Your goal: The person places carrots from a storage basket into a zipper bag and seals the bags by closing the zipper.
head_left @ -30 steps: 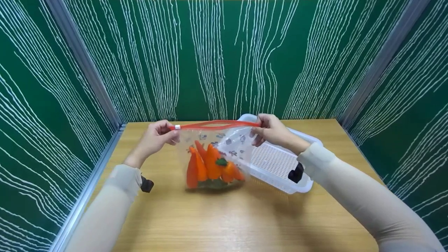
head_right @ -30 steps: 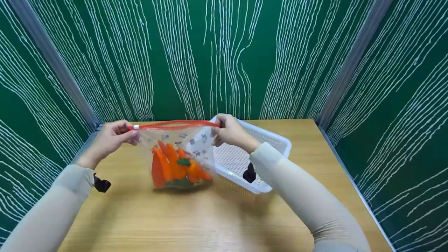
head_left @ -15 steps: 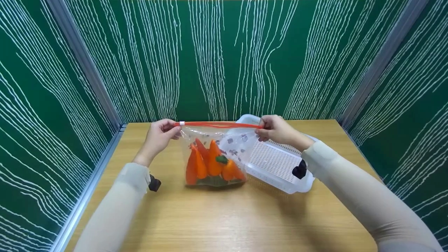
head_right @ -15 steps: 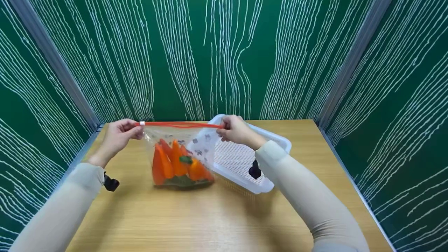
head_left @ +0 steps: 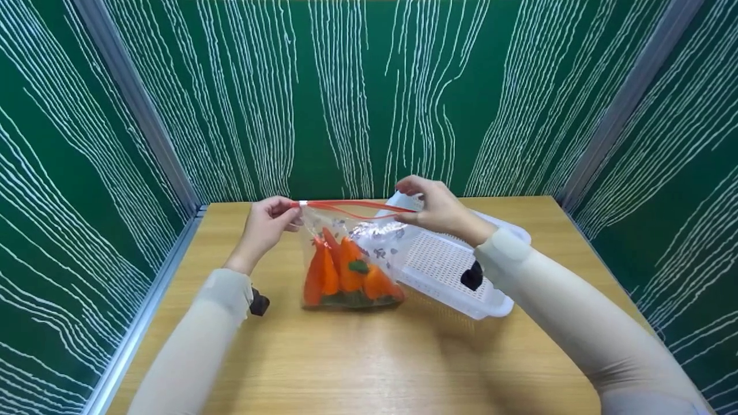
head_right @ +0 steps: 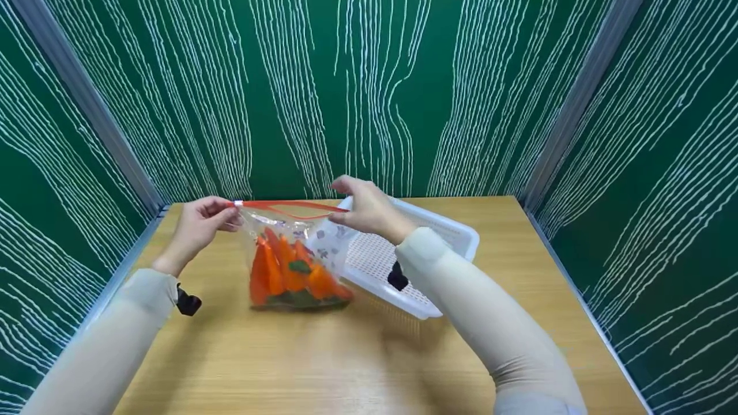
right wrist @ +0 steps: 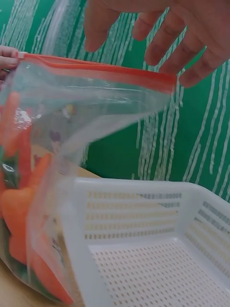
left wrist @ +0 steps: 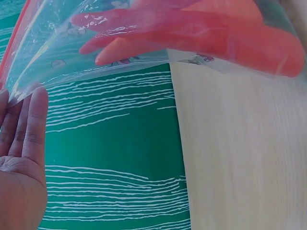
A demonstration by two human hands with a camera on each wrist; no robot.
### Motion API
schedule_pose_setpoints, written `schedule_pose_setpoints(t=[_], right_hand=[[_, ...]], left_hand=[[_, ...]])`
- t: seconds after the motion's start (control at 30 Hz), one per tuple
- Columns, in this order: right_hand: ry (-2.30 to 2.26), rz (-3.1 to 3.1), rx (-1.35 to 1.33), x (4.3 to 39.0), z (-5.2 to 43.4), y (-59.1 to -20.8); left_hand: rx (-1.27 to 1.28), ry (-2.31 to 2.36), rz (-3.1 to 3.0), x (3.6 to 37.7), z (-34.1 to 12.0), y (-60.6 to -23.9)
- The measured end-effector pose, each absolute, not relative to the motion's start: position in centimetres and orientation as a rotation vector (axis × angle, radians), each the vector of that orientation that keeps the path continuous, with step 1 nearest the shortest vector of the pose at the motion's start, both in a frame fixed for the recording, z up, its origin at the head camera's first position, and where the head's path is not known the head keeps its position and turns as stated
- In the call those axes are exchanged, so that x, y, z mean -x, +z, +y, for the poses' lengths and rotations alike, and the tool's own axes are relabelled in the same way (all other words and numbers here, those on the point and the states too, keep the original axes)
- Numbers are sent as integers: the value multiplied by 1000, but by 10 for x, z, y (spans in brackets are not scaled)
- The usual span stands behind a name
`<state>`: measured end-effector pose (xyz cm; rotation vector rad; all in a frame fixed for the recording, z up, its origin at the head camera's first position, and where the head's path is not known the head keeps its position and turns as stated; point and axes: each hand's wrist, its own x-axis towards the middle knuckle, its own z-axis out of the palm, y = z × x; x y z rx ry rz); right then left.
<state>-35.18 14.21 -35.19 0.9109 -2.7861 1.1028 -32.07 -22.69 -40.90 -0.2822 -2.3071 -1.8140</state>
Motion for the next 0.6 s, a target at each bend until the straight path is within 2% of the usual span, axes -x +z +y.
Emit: schedule_pose_setpoints(t=[0.6], right_hand=[[1117, -2713, -1017, 352, 74, -353]], left_hand=[[314, -1830, -2317, 320, -233, -411]])
